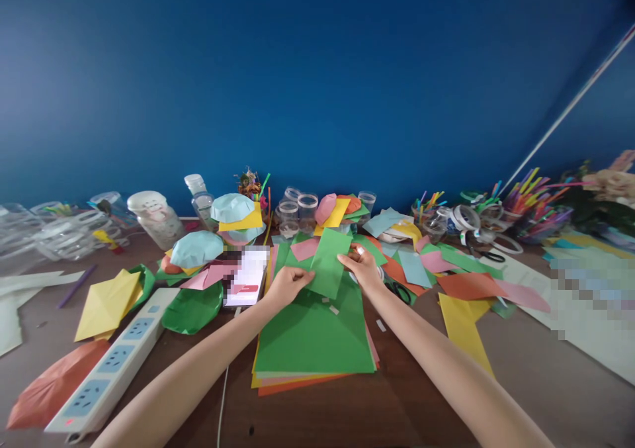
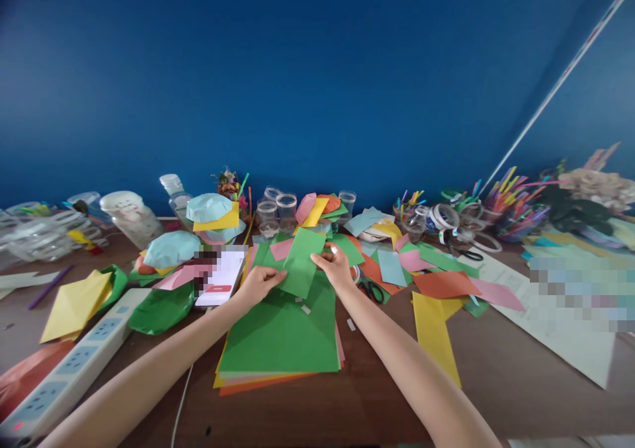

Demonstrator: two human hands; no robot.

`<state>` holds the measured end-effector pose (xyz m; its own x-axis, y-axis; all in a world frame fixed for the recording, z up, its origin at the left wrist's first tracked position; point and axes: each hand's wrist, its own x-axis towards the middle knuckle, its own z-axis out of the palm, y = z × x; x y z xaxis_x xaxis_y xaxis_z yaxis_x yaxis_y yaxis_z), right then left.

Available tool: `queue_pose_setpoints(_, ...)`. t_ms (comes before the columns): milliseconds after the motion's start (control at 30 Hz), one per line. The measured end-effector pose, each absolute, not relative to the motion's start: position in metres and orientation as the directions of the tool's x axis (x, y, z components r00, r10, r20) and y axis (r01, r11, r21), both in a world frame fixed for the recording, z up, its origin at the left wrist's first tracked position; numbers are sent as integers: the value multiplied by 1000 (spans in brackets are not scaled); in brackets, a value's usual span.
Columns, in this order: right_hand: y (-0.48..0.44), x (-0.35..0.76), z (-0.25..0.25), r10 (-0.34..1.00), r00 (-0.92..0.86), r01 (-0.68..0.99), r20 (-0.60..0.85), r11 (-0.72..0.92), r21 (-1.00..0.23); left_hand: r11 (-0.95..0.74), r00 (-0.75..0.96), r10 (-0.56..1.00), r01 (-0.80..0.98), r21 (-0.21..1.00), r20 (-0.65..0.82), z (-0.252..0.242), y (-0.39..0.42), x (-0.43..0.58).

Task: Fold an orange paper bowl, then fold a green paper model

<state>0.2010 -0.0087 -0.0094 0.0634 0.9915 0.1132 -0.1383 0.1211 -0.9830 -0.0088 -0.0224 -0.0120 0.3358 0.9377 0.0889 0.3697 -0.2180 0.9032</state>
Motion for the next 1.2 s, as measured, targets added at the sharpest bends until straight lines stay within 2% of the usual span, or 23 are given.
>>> queue_pose_setpoints(200, -6, 204, -7, 994, 112, -310, 3, 38, -950, -258, 341, 930, 347, 902, 135, -10, -22, -10)
queue_pose_setpoints(300, -6, 206, -7, 993, 116, -270, 7, 38, -962, -305, 361, 917, 357, 883, 171, -5, -24, -10)
queue_pose_setpoints(433, -6, 207, -7, 990, 138, -177, 22, 46, -983, -346, 303, 925, 428, 835, 227, -2, -28, -11)
queue_pose_setpoints(633, -9, 205, -5, 994, 107, -238, 11, 36, -971, -367, 247, 927, 440, 820, 282, -9, -22, -10)
queue_pose_setpoints(900, -11, 206, 2, 999, 24, -273, 29, 34, -961, -237, 286, 945, 271, 933, 157, -16, -16, -11)
queue_pose_setpoints(1200, -15, 202, 2, 997, -44, -264, 59, 45, -963, -107, 304, 951, 171, 979, 51, -21, -15, -11)
